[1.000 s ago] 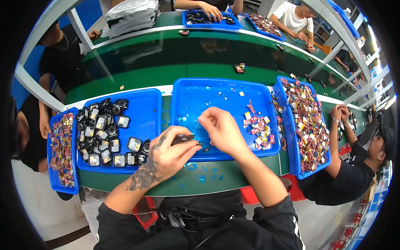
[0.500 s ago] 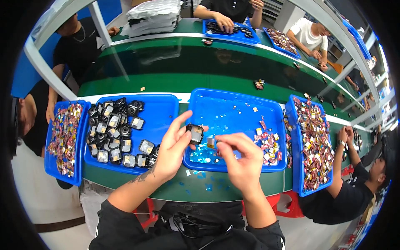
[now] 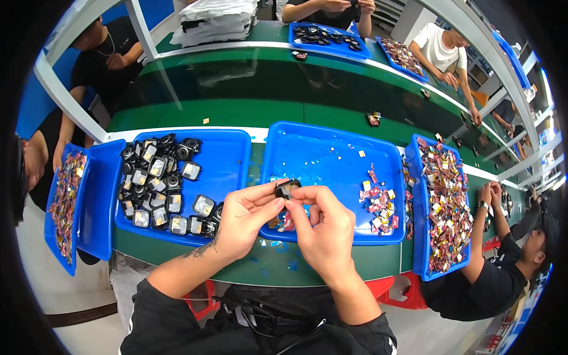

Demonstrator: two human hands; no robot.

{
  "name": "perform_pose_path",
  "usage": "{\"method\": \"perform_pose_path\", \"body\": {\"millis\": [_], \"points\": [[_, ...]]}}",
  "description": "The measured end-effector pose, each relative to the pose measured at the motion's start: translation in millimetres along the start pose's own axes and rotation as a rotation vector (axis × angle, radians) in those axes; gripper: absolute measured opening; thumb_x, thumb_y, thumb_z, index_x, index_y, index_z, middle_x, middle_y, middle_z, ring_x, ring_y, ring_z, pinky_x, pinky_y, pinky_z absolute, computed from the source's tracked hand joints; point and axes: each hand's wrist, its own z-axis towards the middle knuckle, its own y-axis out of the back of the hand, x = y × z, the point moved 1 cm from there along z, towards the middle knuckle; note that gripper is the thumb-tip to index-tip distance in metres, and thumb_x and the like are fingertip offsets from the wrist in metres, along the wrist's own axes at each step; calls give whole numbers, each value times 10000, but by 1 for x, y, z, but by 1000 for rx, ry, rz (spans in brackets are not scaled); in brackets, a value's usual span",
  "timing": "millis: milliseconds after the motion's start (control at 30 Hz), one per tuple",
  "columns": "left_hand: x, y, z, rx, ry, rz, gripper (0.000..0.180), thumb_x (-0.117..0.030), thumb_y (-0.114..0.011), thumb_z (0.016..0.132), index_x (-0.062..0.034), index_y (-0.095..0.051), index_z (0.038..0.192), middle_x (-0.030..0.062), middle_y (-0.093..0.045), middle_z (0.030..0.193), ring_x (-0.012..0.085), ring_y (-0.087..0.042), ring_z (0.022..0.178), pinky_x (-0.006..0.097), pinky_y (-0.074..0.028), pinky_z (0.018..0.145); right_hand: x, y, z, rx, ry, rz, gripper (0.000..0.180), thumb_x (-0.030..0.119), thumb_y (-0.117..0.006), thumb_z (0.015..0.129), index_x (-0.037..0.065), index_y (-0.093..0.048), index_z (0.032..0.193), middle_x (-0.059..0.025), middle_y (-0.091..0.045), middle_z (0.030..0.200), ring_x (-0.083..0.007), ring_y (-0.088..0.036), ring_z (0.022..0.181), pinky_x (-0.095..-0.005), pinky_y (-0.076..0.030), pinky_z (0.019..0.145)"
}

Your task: Assembling small electronic components by inserting small parts into a black housing at a workbench.

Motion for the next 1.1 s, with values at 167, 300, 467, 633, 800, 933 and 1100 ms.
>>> {"method": "perform_pose_path", "body": {"millis": [167, 300, 467, 633, 800, 933, 1100], "points": [[-1, -3, 0, 61, -24, 28, 374, 27, -555, 924, 87, -520, 1292, 144, -628, 1197, 160, -608, 1064, 291, -498, 939, -7, 2, 2, 12, 92, -75, 99, -5, -719, 769, 23, -690, 859, -59, -671, 752, -106, -458, 511, -253, -385, 482], [-1, -2, -1, 56, -4, 23, 368, 17, -556, 930, 89, -522, 1289, 141, -631, 1187, 162, -611, 1055, 292, -508, 926, -4, 1, 3, 24, 80, -69, 92, 2, -709, 776, 25, -694, 864, -56, -676, 754, -114, -467, 521, -253, -392, 495], [2, -2, -1, 69, -28, 50, 375, 5, -563, 936, 85, -514, 1299, 139, -631, 1188, 149, -609, 1048, 281, -504, 924, -5, 5, 5, 60, 21, -32, 75, 14, -705, 785, 31, -698, 858, -54, -684, 749, -107, -470, 517, -251, -393, 493], [5, -1, -4, 94, -12, 52, 383, 1, -570, 937, 77, -511, 1308, 131, -635, 1182, 131, -607, 1034, 268, -498, 919, -5, 9, 8, 53, 140, -73, 62, 32, -725, 771, 21, -666, 785, -42, -628, 648, -98, -443, 504, -244, -386, 498], [6, -1, -2, 62, -2, -55, 372, -10, -579, 934, 71, -528, 1293, 135, -640, 1174, 146, -619, 1024, 280, -516, 895, -5, 10, 10, 29, 103, -188, 192, 32, -739, 772, 20, -548, 773, -17, -502, 658, -84, -466, 600, -245, -399, 535], [2, -3, -2, 26, -78, -104, 364, -15, -580, 932, 60, -508, 1282, 153, -638, 1170, 171, -632, 1030, 293, -523, 881, -17, 11, -2, 39, -99, 405, 211, 10, -736, 788, -6, -569, 916, -37, -576, 871, -99, -566, 797, -241, -506, 677], [-7, -5, 1, -4, -137, -15, 385, 1, -555, 937, 21, -461, 1310, 161, -628, 1172, 175, -621, 1050, 295, -500, 915, -14, 12, -19, 139, -169, 360, 255, -39, -700, 821, -20, -608, 1058, -77, -643, 980, -139, -638, 926, -283, -563, 817]]}}
